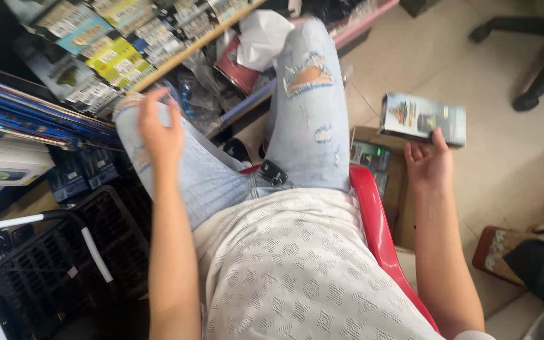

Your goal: The person sits on a stool and organizes small items on their lap. They handle a black card, white paper sheets, and a small box, placing them into a cardboard box on the floor.

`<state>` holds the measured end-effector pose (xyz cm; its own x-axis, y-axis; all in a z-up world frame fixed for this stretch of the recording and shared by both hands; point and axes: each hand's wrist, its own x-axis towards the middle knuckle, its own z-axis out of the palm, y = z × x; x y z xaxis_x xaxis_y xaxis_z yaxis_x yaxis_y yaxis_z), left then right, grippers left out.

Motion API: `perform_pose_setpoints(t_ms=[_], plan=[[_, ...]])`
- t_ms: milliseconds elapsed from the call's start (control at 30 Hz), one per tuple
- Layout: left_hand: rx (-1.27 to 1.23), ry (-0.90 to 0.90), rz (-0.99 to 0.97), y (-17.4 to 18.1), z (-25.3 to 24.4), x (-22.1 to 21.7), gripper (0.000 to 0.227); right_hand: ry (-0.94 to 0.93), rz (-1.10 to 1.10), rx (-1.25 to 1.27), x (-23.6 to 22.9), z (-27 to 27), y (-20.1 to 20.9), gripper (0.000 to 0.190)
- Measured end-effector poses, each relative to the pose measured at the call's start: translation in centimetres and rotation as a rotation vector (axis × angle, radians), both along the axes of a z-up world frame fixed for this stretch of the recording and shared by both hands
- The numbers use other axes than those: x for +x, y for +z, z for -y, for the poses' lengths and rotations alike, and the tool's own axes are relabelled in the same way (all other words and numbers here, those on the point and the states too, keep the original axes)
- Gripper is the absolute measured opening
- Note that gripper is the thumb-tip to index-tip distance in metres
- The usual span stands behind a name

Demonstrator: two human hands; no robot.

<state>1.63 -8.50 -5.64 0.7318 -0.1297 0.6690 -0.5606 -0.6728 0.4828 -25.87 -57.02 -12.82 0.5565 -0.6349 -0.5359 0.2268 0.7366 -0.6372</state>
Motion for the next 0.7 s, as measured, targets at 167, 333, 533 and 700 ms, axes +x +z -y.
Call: perform_pose_setpoints(t_ms=[167, 333, 533, 700], plan=[[-0.463, -0.392, -0.430, 2.7, 6.5, -4.1, 0.022, 0.269, 0.200, -0.192, 10.0, -8.8, 12.2, 0.030], [-0.681, -0.428, -0.776, 0.6, 6.3, -4.8, 0.046, 0.562, 0.244, -0.139, 18.8, -17.4, 9.0, 0.022], [-0.610, -0.173, -0.923, -0.3, 5.4, -5.6, 0.077, 0.731, 0.182, -0.217, 20.5, -23.2, 5.0, 0.041], [-0.750, -0.193, -0.895, -0.3, 6.1, -5.8, 0.075, 0.734, 0.214, -0.252, 21.2, -21.2, 1.8, 0.042]])
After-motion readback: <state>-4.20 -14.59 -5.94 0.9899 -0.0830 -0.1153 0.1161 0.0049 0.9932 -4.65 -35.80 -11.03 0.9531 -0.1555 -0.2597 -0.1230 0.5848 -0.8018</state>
